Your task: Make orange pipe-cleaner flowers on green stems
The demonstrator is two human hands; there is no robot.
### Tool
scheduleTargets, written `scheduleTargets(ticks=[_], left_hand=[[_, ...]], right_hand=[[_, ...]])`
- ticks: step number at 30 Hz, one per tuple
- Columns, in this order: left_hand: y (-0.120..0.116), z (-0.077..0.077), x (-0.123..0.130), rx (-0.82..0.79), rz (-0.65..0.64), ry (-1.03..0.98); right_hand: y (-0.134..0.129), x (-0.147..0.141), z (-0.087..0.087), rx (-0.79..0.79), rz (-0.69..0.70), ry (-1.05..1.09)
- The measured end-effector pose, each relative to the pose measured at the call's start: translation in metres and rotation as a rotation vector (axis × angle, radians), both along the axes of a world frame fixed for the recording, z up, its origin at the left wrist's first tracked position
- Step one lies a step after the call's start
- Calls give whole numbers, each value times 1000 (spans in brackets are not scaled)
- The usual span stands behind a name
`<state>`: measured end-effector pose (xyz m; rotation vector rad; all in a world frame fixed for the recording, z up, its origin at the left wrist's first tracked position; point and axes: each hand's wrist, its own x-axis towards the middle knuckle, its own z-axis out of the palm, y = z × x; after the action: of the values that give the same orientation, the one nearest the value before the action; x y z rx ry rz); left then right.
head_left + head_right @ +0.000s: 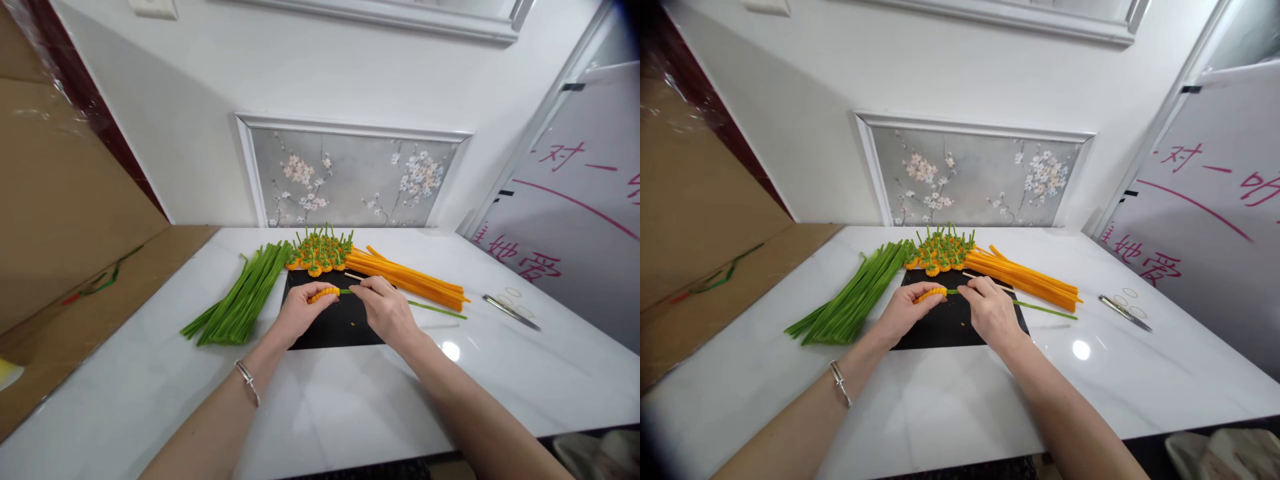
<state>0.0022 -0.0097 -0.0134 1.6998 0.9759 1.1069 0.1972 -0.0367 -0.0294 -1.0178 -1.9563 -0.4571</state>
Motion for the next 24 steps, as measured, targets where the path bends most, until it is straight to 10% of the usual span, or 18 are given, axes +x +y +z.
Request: scheduleTargets(ticks=[24], left_hand=[[2, -3, -4, 22, -84, 148]], right_hand=[[7, 8, -4, -135, 120, 52]])
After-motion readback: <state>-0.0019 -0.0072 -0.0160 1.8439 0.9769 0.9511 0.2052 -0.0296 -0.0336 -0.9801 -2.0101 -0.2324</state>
